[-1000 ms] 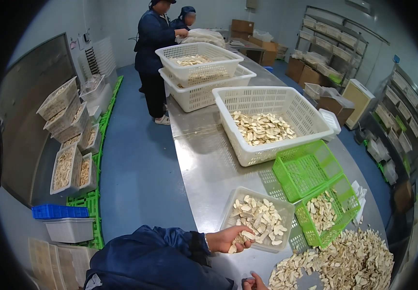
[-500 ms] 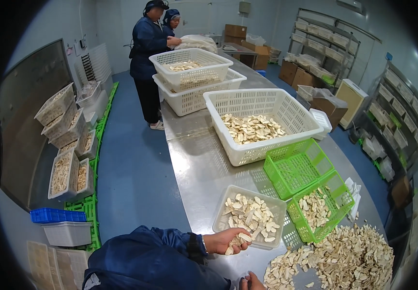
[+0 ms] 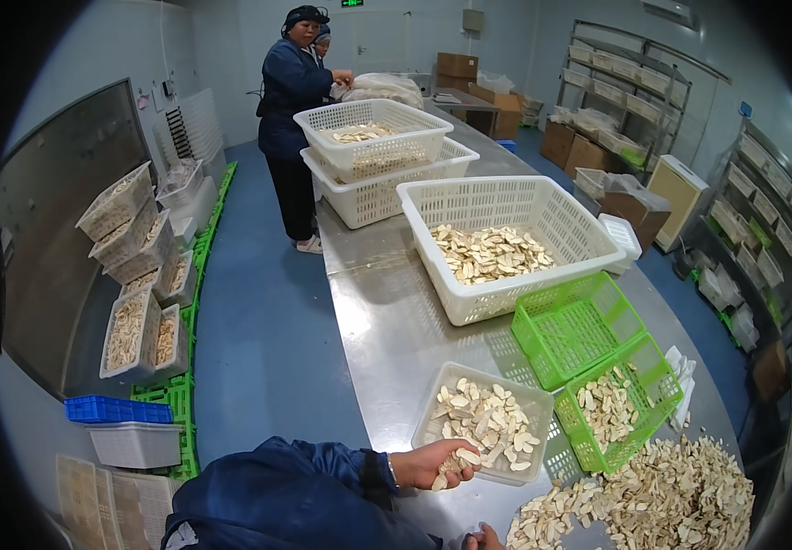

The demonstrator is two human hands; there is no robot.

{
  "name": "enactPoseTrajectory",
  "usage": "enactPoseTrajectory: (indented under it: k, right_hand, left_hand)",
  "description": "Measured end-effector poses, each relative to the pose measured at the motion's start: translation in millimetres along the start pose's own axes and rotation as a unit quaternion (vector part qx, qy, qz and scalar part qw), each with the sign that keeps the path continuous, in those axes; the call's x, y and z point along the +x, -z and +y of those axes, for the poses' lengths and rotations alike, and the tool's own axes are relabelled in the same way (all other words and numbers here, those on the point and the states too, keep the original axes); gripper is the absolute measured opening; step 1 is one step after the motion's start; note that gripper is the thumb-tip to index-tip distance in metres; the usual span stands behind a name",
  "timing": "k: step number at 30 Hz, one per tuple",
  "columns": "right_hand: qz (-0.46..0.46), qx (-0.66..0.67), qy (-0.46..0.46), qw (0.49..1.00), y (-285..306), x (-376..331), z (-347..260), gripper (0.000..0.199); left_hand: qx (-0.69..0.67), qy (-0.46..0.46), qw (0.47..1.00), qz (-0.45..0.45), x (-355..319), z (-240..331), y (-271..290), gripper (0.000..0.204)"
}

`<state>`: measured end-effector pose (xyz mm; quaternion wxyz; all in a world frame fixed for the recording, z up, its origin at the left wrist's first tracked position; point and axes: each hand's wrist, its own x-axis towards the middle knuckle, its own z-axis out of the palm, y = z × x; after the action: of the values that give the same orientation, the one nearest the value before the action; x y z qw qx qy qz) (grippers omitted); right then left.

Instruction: The person sorts dried root slices by hand at a metal workstation, moving specific pieces into a clear plastic container and others into green plastic baskets.

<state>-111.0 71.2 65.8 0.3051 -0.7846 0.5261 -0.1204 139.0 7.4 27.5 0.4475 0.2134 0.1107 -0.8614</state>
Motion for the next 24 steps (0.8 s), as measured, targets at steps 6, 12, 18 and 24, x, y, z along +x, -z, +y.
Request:
enactPoseTrajectory:
  k: [6,12,18,24]
  right_hand:
    - [0.012,0.005,0.011,1.0,-0.5,0.1,-1.2,0.031]
    - [0.011,0.007,0.011,1.0,-0.3,0.2,-0.5,0.031]
    - [0.008,0.002,0.002,1.0,0.3,-0.4,-0.9,0.031]
    - [0.011,0.003,0.015,1.0,-0.3,1.4,0.2,0.031]
  left_hand:
    - [-0.004,0.007,1.0,0.0,2.1,-1.4,0.5,0.021]
    - [-0.003,0.005,1.0,0.015,1.2,-1.8,-2.8,0.02]
    - [-0.009,0.012,1.0,0.014,4.9,-1.9,1.9,0.019]
    - [0.001,0.006,1.0,-0.002,9.8,-2.4,6.4,0.018]
